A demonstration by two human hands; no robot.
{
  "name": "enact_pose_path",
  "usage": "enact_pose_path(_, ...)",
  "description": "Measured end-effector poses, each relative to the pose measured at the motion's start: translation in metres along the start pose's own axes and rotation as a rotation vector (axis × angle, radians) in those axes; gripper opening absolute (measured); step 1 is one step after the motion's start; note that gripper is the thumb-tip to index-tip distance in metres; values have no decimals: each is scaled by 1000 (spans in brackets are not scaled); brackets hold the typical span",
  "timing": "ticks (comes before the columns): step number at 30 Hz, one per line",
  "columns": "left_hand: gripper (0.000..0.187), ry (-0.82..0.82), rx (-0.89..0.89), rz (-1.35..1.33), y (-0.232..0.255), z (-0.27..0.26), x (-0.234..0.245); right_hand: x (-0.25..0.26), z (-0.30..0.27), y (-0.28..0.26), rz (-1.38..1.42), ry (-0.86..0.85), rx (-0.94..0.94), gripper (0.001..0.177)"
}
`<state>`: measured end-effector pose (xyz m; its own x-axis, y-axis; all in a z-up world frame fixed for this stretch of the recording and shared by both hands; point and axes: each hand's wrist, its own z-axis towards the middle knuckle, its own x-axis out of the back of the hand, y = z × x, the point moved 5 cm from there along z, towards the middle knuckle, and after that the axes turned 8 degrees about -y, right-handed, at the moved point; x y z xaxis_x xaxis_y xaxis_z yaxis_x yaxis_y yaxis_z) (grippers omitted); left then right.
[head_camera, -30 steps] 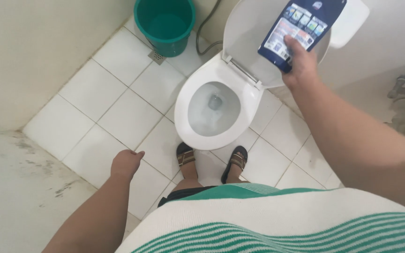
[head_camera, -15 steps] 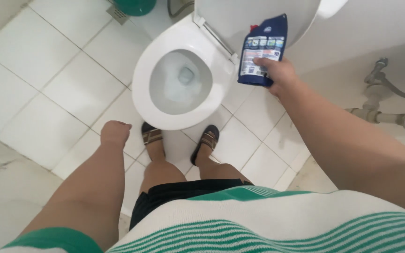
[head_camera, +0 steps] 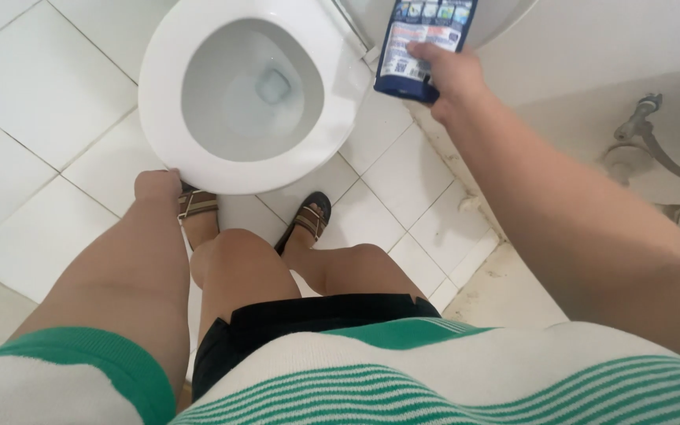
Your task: Cleaning a toilet bowl and tank with detergent and a brush.
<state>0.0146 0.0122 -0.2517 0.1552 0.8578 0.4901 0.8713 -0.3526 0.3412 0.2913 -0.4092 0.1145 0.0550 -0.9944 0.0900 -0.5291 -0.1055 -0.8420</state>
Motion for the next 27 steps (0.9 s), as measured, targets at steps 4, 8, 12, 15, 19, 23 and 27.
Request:
enact_pose_path(4,34,-22,156,-478,21,-49,13,1,-28,15,166,-55,41,46)
enact_pose_path(8,33,35,192,-527,12,-47,15,-2,-57,11,287,-22,3,45)
enact_pose_path(12,30,37,106,-726,17,-82,30,9,-62,7,366,-102,53,45)
enact_pose_path(15,30,48,-11,-820,26,-127,54,10,-69,-8,474,-222,100,44)
enact_pose_path(19,30,75,-233,-616,100,-241,119,19,-89,-34,562,-314,132,40)
enact_pose_path(23,30,127,-409,-405,196,-320,171,35,-114,-69,626,-303,183,41)
enact_pose_path(27,37,242,-809,-122,330,-366,195,66,-138,-96,644,-344,311,41)
